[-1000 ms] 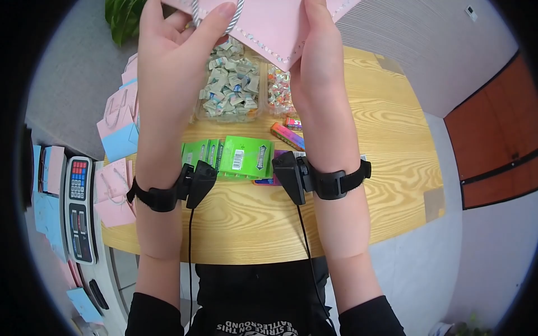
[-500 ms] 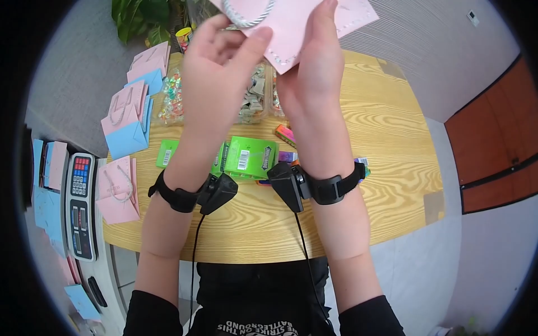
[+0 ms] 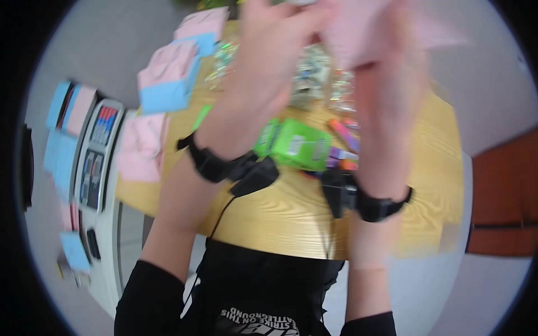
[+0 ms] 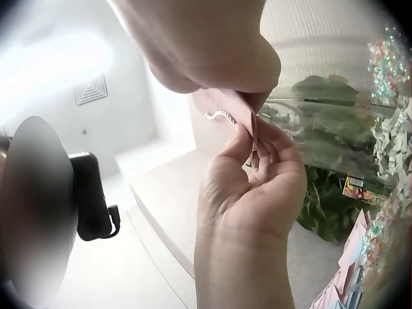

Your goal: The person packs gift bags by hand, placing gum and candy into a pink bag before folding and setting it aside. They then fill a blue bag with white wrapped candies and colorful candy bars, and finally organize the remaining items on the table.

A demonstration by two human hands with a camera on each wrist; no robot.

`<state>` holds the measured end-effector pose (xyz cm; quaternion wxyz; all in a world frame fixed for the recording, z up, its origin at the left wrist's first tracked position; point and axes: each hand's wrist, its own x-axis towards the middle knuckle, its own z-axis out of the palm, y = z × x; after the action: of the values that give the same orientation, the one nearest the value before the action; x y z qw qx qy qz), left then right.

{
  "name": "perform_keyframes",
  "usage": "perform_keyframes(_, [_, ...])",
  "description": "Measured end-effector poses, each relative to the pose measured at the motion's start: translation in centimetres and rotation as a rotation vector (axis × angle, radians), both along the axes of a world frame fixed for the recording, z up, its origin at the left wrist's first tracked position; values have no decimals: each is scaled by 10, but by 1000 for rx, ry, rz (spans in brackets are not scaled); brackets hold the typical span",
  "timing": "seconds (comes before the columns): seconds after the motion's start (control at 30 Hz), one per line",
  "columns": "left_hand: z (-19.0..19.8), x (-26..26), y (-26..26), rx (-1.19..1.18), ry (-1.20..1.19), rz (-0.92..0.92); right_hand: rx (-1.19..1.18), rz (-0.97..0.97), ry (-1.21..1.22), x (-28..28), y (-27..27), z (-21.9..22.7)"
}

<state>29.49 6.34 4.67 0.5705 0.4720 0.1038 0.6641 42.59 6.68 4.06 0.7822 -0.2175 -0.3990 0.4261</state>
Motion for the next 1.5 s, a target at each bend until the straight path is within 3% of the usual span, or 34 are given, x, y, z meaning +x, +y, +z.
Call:
perform_keyframes(0.07, [-1, 5, -2, 111, -98, 19, 8, -54, -59, 8, -5, 6])
perform_keyframes(0.17, [-3, -8, -8, 222, -57, 47, -120, -173, -34, -2, -18, 29])
perform_keyframes(0.23, [0, -10, -11, 263, 103, 281, -92, -133, -198, 28, -6, 27])
perform_keyframes(0.27, [-4, -7, 10, 231, -40, 143, -128, -251, -170, 19, -14, 29])
perform_keyframes(0.3, [-8, -4, 14, 232, -33, 159, -126, -234, -165, 23, -12, 26])
perform_keyframes(0.43, [-19, 8, 24, 317, 329, 727, -90, -82, -193, 45, 8, 18])
perform_keyframes(0.47, [-17, 5, 20, 333, 419, 865, -27, -235, -262, 31, 5, 16])
perform_keyframes(0.5, [-16, 3, 14, 329, 419, 874, 36, -389, -330, 22, 4, 15])
perform_keyframes(0.57, [-16, 3, 1, 848, 965, 1045, 15, -323, -324, 29, 5, 16])
perform_keyframes(0.6, [-22, 11, 4, 957, 810, 1094, -8, -265, -319, 31, 5, 15])
perform_keyframes(0.63, [-21, 16, 4, 956, 814, 1099, -7, -258, -318, 32, 6, 15])
perform_keyframes(0.7, [-13, 22, 2, 808, 733, 1259, 61, -170, -336, 23, -1, 17])
perform_keyframes(0.73, [-12, 21, 3, 810, 731, 1260, 98, -131, -343, 19, -7, 18])
perform_keyframes(0.8, [-2, 9, 7, 698, 768, 1031, 173, -55, -356, 11, -17, 22])
perform_keyframes(0.83, [1, 0, 6, 702, 767, 1032, 211, -18, -362, 9, -21, 24])
perform_keyframes(0.9, [12, -23, -2, 541, 624, 802, 285, 57, -376, 8, -27, 28])
perform_keyframes(0.93, [15, -19, 3, 543, 623, 803, 232, -163, -400, 13, -19, 22])
perform_keyframes(1.0, [16, -10, 13, 334, 302, 774, 174, -187, -443, 32, 3, 16])
perform_keyframes(1.13, [6, -34, 16, 328, 279, 561, -23, -81, -423, 53, 3, 18])
perform_keyframes(1.2, [4, -78, -1, 258, 433, 166, -131, -13, -464, 56, -3, 18])
perform_keyframes(1.27, [0, -132, -32, 283, 1144, 618, -68, -247, -486, 34, -8, 21])
perform_keyframes(1.3, [-17, -160, -46, 409, 1311, 800, -85, -256, -474, 40, -4, 20])
perform_keyframes(1.33, [-29, -191, -60, 501, 1515, 828, -71, -276, -514, 47, 1, 19])
perform_keyframes(1.37, [-38, -221, -77, 447, 1742, 809, -55, -295, -556, 53, 3, 17])
perform_keyframes(1.43, [-60, -268, -118, 60, 2025, 749, -63, -280, -607, 55, 3, 15])
perform_keyframes(1.5, [-78, -283, -132, 41, 1994, 741, -50, -251, -671, 38, 1, 17])
